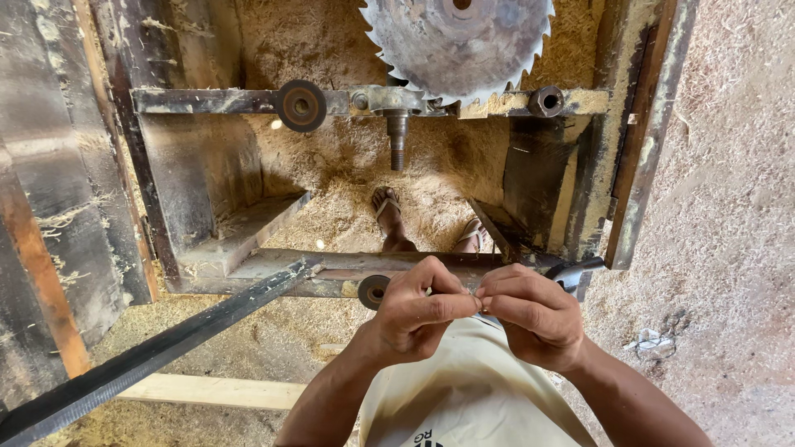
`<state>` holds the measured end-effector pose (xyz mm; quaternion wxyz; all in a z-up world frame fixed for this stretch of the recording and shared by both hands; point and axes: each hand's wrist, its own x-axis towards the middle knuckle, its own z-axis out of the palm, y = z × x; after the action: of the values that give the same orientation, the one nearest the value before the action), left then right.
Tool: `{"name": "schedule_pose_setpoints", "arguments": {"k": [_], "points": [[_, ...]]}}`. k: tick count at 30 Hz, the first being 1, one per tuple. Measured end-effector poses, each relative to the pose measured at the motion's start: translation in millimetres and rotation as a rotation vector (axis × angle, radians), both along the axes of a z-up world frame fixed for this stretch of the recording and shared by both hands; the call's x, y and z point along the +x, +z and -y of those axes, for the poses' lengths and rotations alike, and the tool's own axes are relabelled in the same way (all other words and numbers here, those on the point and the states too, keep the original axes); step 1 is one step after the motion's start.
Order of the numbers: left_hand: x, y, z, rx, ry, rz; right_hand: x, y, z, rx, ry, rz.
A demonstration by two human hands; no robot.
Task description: The person removes a circular saw blade from a vertical spindle using a hammer to loosen the nut, then installs a new blade by aligning it on the spindle, inserting a washer, and tightening the nut with a hammer. The task is performed in a workshop with sawdust on the floor.
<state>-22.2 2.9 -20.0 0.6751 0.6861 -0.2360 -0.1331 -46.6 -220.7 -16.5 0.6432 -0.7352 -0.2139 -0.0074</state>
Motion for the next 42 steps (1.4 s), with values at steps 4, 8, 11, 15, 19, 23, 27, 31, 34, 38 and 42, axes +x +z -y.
{"name": "schedule_pose_setpoints", "arguments": {"k": [4, 8, 11, 15, 19, 23, 27, 31, 34, 38, 42], "points": [[6.5, -0.8, 3.1, -0.064, 0.011, -0.021, -2.0, -3.9, 1.5, -0.002, -0.039, -0.035], [13.1, 5.2, 3.3, -0.079, 0.015, 0.061, -3.0, -3.1, 3.6, 0.091, -0.080, -0.096], [16.5, 10.7, 2.2, -0.064, 0.009, 0.015, -3.5, 0.0, 6.8, 0.030, -0.078, -0.063], [22.3, 12.3, 3.9, -0.077, 0.024, 0.032, 1.4, 2.2, 7.9, 0.024, -0.074, -0.078], [22.5, 6.1, 1.6, -0.076, 0.024, 0.065, 7.7, -0.1, 5.7, 0.031, -0.061, -0.081], [18.6, -10.5, -2.8, -0.058, 0.071, 0.116, 10.3, -15.5, 2.3, 0.086, -0.050, -0.128], [16.0, -37.8, -1.6, -0.140, 0.298, -0.150, 40.7, -71.5, 7.3, -0.161, -0.322, -0.261], [14.1, -60.9, -18.8, -0.230, 0.514, -0.579, 137.6, -146.4, 56.3, -0.473, -0.589, -0.364], [11.0, -71.4, -29.3, -0.319, 0.612, -0.622, 224.9, -198.9, 95.5, -0.561, -0.755, -0.314], [16.0, -78.5, -38.4, -0.320, 0.680, -0.638, 288.9, -253.4, 117.2, -0.126, -0.864, -0.866], [17.6, -86.1, -45.5, -0.351, 0.745, -0.738, 299.4, -284.0, 123.1, 0.166, -0.824, -1.099]]}}
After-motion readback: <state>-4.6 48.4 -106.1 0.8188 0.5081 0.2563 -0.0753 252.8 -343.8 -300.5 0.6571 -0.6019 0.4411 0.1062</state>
